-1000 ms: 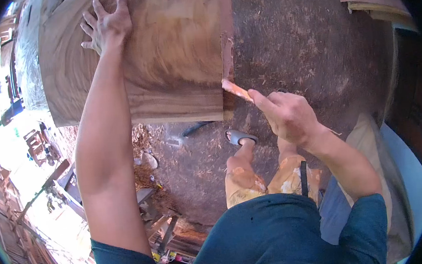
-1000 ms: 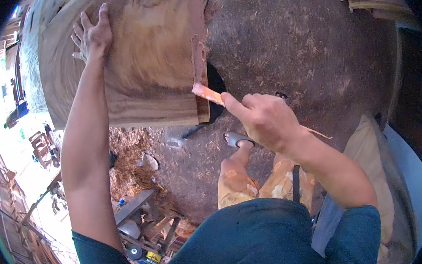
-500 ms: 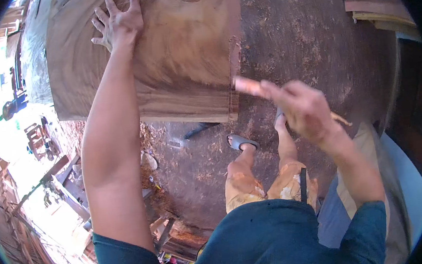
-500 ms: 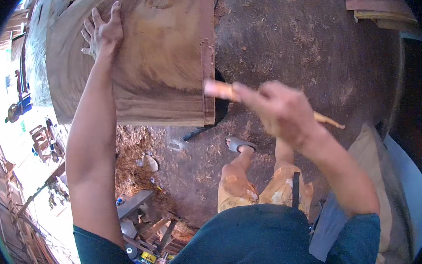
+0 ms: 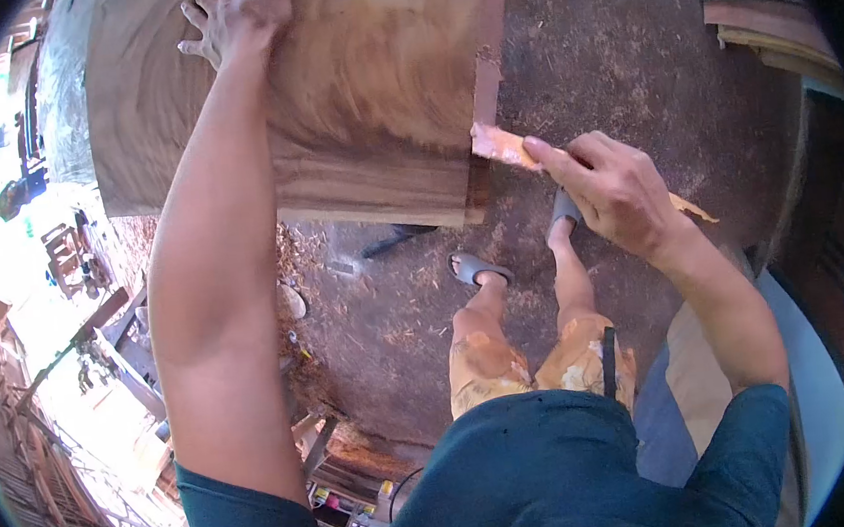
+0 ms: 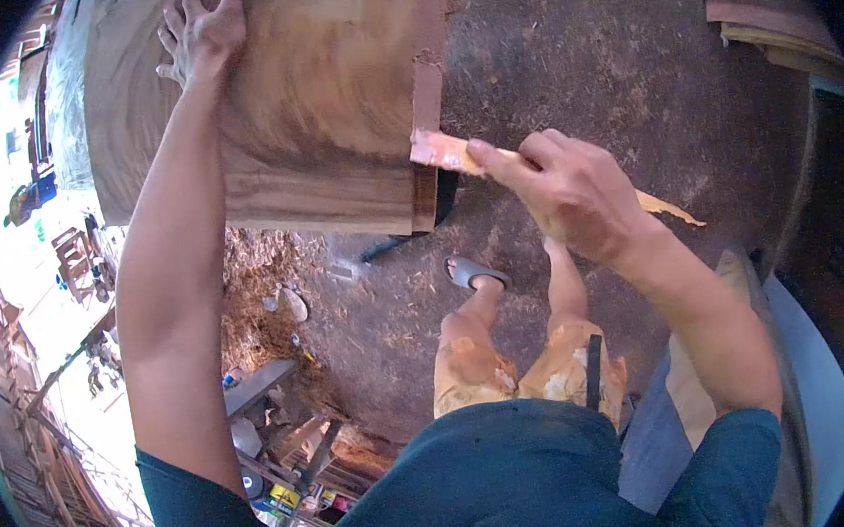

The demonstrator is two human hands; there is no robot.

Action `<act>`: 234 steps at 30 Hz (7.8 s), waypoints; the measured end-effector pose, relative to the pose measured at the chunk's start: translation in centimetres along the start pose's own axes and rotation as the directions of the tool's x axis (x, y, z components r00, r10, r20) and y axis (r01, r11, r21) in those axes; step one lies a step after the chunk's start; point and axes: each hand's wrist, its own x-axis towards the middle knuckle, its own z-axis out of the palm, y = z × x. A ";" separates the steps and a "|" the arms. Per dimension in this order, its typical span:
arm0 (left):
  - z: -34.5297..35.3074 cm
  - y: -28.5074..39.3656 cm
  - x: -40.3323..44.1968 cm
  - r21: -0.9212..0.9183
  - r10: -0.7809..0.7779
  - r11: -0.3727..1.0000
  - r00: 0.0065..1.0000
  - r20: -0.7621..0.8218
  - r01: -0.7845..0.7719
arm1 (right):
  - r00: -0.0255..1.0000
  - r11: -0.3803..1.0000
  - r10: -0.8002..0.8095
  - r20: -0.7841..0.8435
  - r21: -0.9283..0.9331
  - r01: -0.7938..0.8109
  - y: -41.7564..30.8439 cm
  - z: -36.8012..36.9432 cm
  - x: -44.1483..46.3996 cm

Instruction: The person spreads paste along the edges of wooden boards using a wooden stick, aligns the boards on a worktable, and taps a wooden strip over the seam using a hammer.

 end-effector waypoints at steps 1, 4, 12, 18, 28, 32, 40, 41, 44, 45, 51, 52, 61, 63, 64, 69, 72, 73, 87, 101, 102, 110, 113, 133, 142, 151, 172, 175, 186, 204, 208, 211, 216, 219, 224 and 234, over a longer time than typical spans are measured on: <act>-0.2 0.2 0.1 0.005 0.000 1.000 1.000 -0.008 0.000 | 1.000 1.000 -0.006 0.006 0.002 0.006 -0.4 0.2 -0.4; 0.1 0.0 0.2 0.032 -0.010 0.999 1.000 -0.025 0.011 | 0.999 1.000 -0.026 0.023 -0.003 0.026 -1.6 0.9 -1.8; 0.4 -0.5 0.6 0.055 -0.015 0.998 0.998 -0.054 0.018 | 0.989 1.000 -0.015 0.149 0.026 0.012 -4.5 1.2 -4.1; 0.9 -0.8 1.1 0.049 -0.026 0.998 0.996 -0.080 0.030 | 0.988 0.975 0.122 0.093 0.176 -0.137 -2.9 -1.5 -3.1; 2.4 -2.5 2.2 0.004 0.022 1.000 0.997 -0.072 -0.022 | 0.970 0.962 0.223 -0.096 0.183 -0.203 2.8 -1.9 4.6; 2.5 -2.6 2.9 0.004 0.027 1.000 0.996 -0.081 -0.026 | 0.986 0.974 0.165 0.004 0.155 -0.163 0.8 -1.6 2.4; 0.4 -0.6 0.8 0.032 -0.045 0.998 0.998 -0.054 0.047 | 0.994 0.998 -0.002 0.112 0.055 -0.004 -3.4 0.7 -2.8; 0.4 -0.6 0.8 0.032 -0.046 0.998 0.998 -0.051 0.047 | 0.991 0.998 -0.007 0.135 0.057 -0.001 -3.8 0.9 -3.4; 0.5 -0.8 0.8 0.020 -0.038 0.999 0.998 -0.058 0.039 | 0.986 0.997 -0.041 0.161 0.069 0.031 -4.5 0.7 -4.2; 0.4 -0.8 0.7 0.029 -0.045 0.998 0.998 -0.052 0.047 | 0.984 0.996 -0.059 0.169 0.069 0.048 -4.4 0.4 -4.1; 0.9 -1.1 1.0 0.010 -0.037 0.999 0.998 -0.056 0.037 | 0.998 0.996 0.062 -0.026 0.064 -0.060 -3.7 1.3 -2.5; 0.9 -1.1 1.0 0.011 -0.039 0.999 0.998 -0.049 0.040 | 0.998 0.996 0.059 -0.011 0.064 -0.058 -3.8 1.6 -2.9; 0.9 -1.2 0.9 0.017 -0.041 0.999 0.998 -0.042 0.042 | 0.990 0.984 0.124 -0.073 0.138 -0.114 -3.0 0.6 -1.9; 0.9 -1.2 1.3 0.010 -0.038 0.999 0.998 -0.056 0.039 | 0.994 0.985 0.101 -0.053 0.144 -0.092 -3.1 1.1 -1.7; 0.9 -1.2 1.4 0.012 -0.040 0.999 0.998 -0.053 0.041 | 0.996 0.988 0.078 -0.032 0.136 -0.073 -3.3 1.2 -2.0; 0.7 -0.9 1.2 0.012 -0.043 0.999 0.998 -0.051 0.044 | 0.995 0.993 -0.033 0.099 0.115 0.021 -4.1 0.8 -3.5; 0.8 -0.8 1.3 0.036 -0.057 0.998 0.998 -0.037 0.058 | 0.995 0.964 0.103 0.002 0.245 -0.100 -2.9 -0.2 -2.1; 1.0 -0.8 1.4 0.037 -0.058 0.998 0.997 -0.042 0.059 | 0.983 0.942 0.178 -0.047 0.297 -0.157 -2.2 -0.3 -1.4; 2.5 -2.3 3.1 0.037 0.023 0.999 0.997 -0.071 -0.020 | 0.977 0.900 0.193 0.089 0.382 -0.212 -4.5 0.9 -4.5; 1.9 -1.8 2.5 0.017 0.022 1.000 0.998 -0.059 -0.021 | 0.954 0.914 0.262 -0.146 0.354 -0.197 2.8 -0.8 4.4; 1.9 -1.8 2.5 0.016 0.022 1.000 0.998 -0.059 -0.021 | 0.961 0.909 0.263 -0.090 0.356 -0.216 1.9 -0.7 3.4; 1.8 -1.5 2.4 0.020 0.019 1.000 0.998 -0.055 -0.018 | 0.979 0.967 0.127 0.160 0.201 -0.158 -3.7 0.6 -3.5; 2.0 -1.6 2.6 0.031 0.014 0.999 0.999 -0.053 -0.012 | 0.974 0.976 0.086 0.210 0.178 -0.125 -4.9 1.3 -5.0; 1.5 -1.8 2.4 0.051 -0.007 0.999 0.999 -0.050 0.009 | 0.976 0.943 0.143 0.162 0.277 -0.185 -4.7 3.5 -6.1; 0.6 -1.0 2.0 0.089 -0.057 0.994 0.998 -0.032 0.060 | 0.936 0.847 0.343 0.077 0.405 -0.344 -1.4 -1.9 -6.8; -0.8 -0.1 1.6 0.060 -0.104 0.993 0.994 0.031 0.102 | 0.802 0.667 0.569 0.182 0.469 -0.579 2.3 -11.0 -7.8; 2.4 15.4 11.2 -0.054 -0.347 0.936 0.938 0.007 0.347 | 0.990 0.988 0.089 0.108 0.115 -0.101 17.1 -11.4 17.2; 2.7 15.4 11.2 -0.066 -0.351 0.935 0.936 -0.017 0.349 | 0.984 0.991 -0.039 0.174 0.134 0.016 16.5 -11.6 15.5; 2.6 16.1 11.9 -0.022 -0.389 0.921 0.921 -0.016 0.389 | 0.998 0.986 -0.051 0.036 0.160 0.045 20.5 -12.1 18.4; 2.3 16.4 11.7 0.020 -0.415 0.909 0.909 -0.021 0.416 | 0.898 0.943 -0.204 0.390 0.325 0.073 20.6 -13.7 17.5; 2.8 16.1 11.7 0.036 -0.403 0.914 0.915 -0.034 0.404 | 0.949 0.949 -0.109 0.296 0.316 0.011 25.4 -17.5 21.1; 2.5 16.3 11.8 0.041 -0.411 0.910 0.911 -0.035 0.412 | 0.980 0.923 0.145 0.135 0.339 -0.183 29.7 -20.4 26.0; 2.5 16.5 12.0 0.042 -0.425 0.904 0.905 -0.027 0.426 | 0.979 0.946 0.168 -0.113 0.298 -0.128 34.9 -22.1 33.8; 2.4 16.5 11.9 0.051 -0.424 0.904 0.906 -0.012 0.424 | 0.984 0.958 0.156 -0.090 0.256 -0.129 36.3 -21.5 35.6; 2.4 16.4 12.2 0.053 -0.421 0.906 0.907 -0.011 0.421 | 0.962 0.966 -0.050 0.267 0.257 -0.021 35.4 -24.7 33.7; 2.5 16.4 12.4 0.081 -0.421 0.904 0.907 -0.009 0.421 | 0.992 0.992 0.069 -0.104 0.111 -0.058 46.5 -30.8 45.0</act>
